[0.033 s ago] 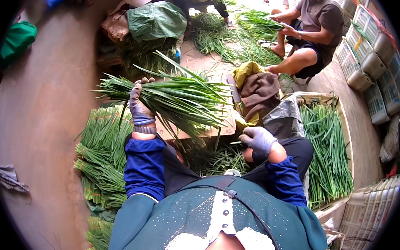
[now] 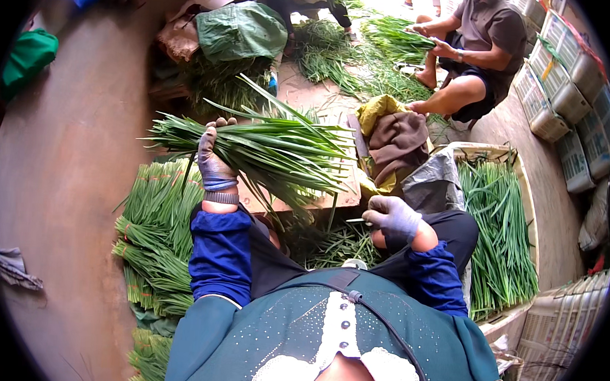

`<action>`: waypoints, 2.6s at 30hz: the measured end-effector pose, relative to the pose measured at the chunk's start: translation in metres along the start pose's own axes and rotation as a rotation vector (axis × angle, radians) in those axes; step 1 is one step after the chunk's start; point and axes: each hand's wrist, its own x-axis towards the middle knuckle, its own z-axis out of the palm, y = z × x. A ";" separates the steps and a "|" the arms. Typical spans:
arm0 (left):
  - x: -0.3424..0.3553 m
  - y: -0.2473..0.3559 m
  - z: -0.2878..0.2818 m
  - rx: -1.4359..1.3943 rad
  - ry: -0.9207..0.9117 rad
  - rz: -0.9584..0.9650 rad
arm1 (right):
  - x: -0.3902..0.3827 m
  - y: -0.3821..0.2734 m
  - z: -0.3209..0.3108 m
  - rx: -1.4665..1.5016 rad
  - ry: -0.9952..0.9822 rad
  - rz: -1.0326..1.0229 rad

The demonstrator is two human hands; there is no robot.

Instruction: The person gathers green leafy vegetables into bundles, secures each bundle with a red string, and then trims the stems using a knife on a wooden board.

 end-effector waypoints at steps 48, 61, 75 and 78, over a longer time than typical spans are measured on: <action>-0.003 -0.008 0.018 0.072 -0.111 0.103 | 0.041 -0.092 0.042 -0.030 0.107 -0.301; -0.004 -0.004 0.016 0.006 -0.150 0.071 | 0.057 -0.077 0.049 0.232 0.150 -0.176; -0.014 -0.009 0.033 0.082 -0.095 0.070 | 0.069 -0.105 0.067 -0.287 0.443 -0.441; -0.014 -0.007 0.032 0.025 -0.099 0.034 | 0.066 -0.107 0.064 -0.098 0.345 -0.411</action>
